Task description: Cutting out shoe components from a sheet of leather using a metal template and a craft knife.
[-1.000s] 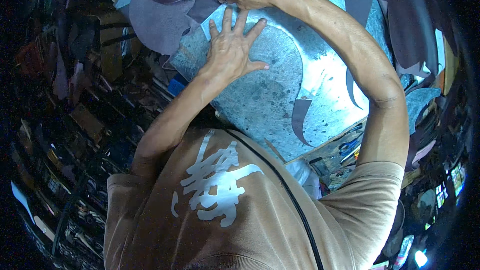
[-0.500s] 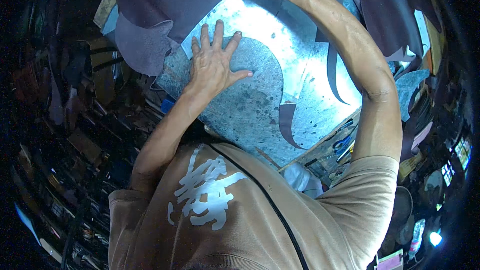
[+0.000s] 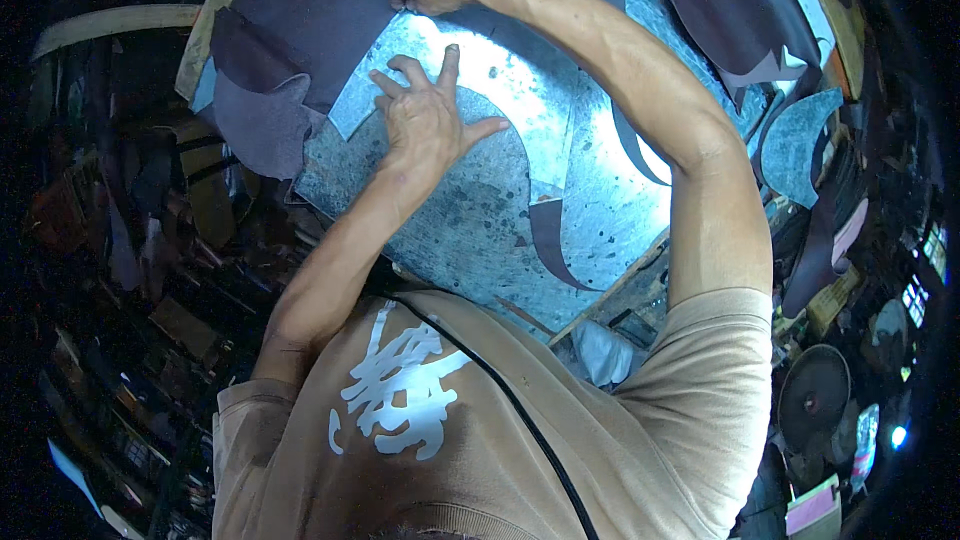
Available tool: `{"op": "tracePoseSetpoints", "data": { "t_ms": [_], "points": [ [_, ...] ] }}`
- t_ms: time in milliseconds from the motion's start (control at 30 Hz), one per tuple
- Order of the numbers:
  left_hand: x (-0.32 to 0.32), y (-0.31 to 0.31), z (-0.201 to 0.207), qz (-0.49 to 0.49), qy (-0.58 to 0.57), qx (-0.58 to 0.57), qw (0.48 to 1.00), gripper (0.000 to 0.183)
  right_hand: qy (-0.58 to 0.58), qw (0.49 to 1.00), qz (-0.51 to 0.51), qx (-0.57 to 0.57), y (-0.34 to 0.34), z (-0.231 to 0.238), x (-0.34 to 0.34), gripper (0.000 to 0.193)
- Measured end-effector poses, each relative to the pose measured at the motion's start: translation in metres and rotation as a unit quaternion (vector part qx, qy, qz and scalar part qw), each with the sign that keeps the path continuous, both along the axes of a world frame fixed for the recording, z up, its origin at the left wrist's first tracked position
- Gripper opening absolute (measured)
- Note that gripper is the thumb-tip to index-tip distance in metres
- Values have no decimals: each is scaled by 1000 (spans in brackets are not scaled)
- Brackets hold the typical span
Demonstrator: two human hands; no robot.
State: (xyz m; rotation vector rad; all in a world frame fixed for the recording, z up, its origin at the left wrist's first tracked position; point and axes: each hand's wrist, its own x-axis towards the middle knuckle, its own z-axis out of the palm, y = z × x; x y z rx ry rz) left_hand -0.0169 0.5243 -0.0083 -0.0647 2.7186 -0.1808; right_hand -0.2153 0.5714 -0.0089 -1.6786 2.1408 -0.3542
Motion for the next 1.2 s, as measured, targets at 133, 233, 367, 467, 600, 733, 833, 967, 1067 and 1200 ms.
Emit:
{"op": "tracePoseSetpoints", "data": {
  "t_ms": [133, 233, 367, 467, 600, 733, 833, 967, 1067, 1200],
  "points": [
    [-7, 9, -3, 22, 4, 14, 1000, 114, -13, 998, -19, 58, -2, 13, 4, 19],
    [-7, 13, -3, 32, -15, -9, 999, 114, -12, 998, -47, 44, 0, 5, 13, 26],
    [-9, 15, -2, 22, -22, -3, 1000, 113, 24, 999, -26, -4, 13, -11, -9, 21],
    [-8, 12, -2, 23, -20, -10, 999, 113, 14, 1000, -15, 4, 19, -8, -22, 19],
    [-8, 13, -3, 13, -10, -18, 1000, 112, 17, 999, -43, 6, 40, -6, -35, 24],
    [-8, 13, 0, 10, -17, -25, 999, 112, 24, 996, -81, 10, 54, 4, -38, 25],
    [-8, 13, 0, 6, -21, -29, 999, 112, 18, 994, -104, 20, 58, 1, -39, 25],
    [-10, 13, 0, 5, -21, -27, 999, 111, 11, 994, -112, 13, 60, -1, -40, 26],
    [-10, 12, 1, 16, -24, -17, 999, 111, 27, 995, -93, 20, 59, 4, -42, 25],
    [-9, 14, 0, 23, -33, -2, 999, 112, 9, 996, -86, 34, 59, 5, -45, 25]
  ]
}}
